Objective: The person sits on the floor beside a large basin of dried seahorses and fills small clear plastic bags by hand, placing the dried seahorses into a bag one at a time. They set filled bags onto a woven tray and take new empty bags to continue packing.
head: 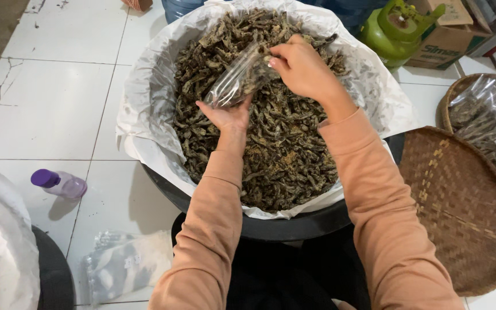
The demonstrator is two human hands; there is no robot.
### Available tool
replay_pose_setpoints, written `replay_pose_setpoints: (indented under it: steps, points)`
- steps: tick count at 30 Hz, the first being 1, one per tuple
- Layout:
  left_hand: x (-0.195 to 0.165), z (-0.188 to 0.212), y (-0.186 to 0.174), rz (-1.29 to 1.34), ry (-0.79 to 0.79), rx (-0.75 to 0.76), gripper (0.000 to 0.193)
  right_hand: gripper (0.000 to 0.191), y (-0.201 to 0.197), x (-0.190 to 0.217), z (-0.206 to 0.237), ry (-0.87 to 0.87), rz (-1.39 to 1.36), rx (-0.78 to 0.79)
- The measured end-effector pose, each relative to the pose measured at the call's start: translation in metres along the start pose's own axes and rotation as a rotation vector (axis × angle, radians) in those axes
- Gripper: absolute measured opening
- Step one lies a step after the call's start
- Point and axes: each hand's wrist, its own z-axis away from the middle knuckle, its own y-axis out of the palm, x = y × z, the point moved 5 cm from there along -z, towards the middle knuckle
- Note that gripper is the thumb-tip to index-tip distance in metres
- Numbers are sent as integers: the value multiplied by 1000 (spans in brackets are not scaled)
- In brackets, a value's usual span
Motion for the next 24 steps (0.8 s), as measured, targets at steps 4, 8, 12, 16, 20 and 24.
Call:
replay_pose_setpoints:
  steps: [4, 8, 12, 16, 20, 24]
  points:
    - [-1, -3, -3, 4, 21, -71, 89, 17, -10, -15, 5, 205, -239, -104]
    - [2, 1, 1, 36, -13, -64, 86, 20, -13, -14, 10, 306, -356, -117]
    - [8, 12, 8, 51, -59, -4, 84, 15, 2, 9, 2, 8, -33, 52]
    - [4, 13, 14, -30, -111, 60, 75, 26, 8, 26, 4, -174, -263, 97]
    - [-11, -3, 12, -87, -112, 38, 56, 21, -2, 48, 16, -372, 95, -60]
    - [-21, -18, 10, -36, -30, 118, 51, 30, -6, 60, 33, -402, 178, -100]
